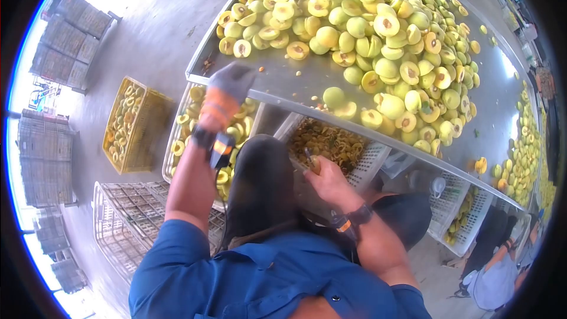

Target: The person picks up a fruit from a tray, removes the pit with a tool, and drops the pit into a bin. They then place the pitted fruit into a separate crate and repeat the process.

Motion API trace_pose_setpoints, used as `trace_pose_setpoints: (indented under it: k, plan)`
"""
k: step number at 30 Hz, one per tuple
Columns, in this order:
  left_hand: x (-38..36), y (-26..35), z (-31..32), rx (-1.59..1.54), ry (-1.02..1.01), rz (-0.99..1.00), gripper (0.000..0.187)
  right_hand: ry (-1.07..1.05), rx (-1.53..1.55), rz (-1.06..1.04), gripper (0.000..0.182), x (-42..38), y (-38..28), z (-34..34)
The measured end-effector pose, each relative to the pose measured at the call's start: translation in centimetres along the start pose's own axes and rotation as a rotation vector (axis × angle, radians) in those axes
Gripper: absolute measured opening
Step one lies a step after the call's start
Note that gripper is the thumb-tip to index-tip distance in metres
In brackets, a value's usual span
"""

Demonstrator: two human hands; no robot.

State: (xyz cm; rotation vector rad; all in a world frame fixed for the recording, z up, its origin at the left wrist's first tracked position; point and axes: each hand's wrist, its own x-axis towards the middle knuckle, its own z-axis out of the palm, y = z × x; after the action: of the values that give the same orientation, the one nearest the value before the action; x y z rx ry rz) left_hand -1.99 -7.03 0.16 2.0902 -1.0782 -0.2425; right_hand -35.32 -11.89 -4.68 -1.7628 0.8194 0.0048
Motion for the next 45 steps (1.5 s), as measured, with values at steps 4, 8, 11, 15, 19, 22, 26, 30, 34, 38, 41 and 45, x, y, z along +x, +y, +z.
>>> trace_pose_setpoints:
  k: [4, 8, 11, 15, 19, 22, 26, 30, 34, 38, 41, 45]
  plan:
    - [8.8, 2.8, 7.9, 0.264, -0.118, -0.056, 0.039, 0.026, 0.003, -0.037, 0.037, 0.2, -0.1, -0.5]
    - [10.5, 2.3, 14.7, 0.194, 0.074, -0.109, 0.044, 0.057, 0.117, -0.054, 0.035, -0.4, -1.3, -2.1]
    - [11.4, -0.4, 15.6, 0.205, 0.060, 0.009, 0.046, 0.045, 0.149, -0.035, 0.035, -0.3, -1.7, -2.9]
    - [8.2, 2.0, 11.3, -0.385, -0.266, -0.310, 0.041, 0.103, 0.205, -0.118, 0.035, 0.4, -1.3, -3.4]
    - [1.0, 7.2, 9.2, -0.604, -0.290, -0.248, 0.031, 0.236, 0.303, -0.231, 0.034, 0.2, -1.7, -4.1]
    - [-4.9, 12.7, 8.7, -0.689, -0.271, -0.342, 0.036, 0.354, 0.345, -0.280, 0.033, -0.3, -2.2, -4.3]
    - [-9.4, 14.8, 10.0, -0.661, -0.142, -0.327, 0.033, 0.379, 0.327, -0.314, 0.031, -1.0, -1.6, -4.8]
    - [-11.5, 15.2, 12.6, -0.636, 0.025, -0.242, 0.040, 0.320, 0.318, -0.348, 0.027, -1.6, -1.0, -4.6]
    - [-11.9, 16.1, 12.1, -0.616, -0.013, -0.205, 0.037, -0.031, 0.663, 0.031, 0.025, -3.1, -2.2, -6.4]
    - [-10.5, 11.6, 13.0, -0.246, -0.006, 0.317, 0.042, 0.110, 0.472, -0.116, 0.017, -2.9, -2.3, -6.3]
    - [-10.2, 12.7, 12.5, 0.010, -0.043, 0.232, 0.043, -0.110, 0.664, -0.076, 0.013, -2.1, -1.1, -5.6]
    - [-8.9, 7.6, 13.3, -0.026, -0.154, 0.622, 0.036, -0.492, 1.011, 0.157, 0.021, -4.0, -2.6, -5.7]
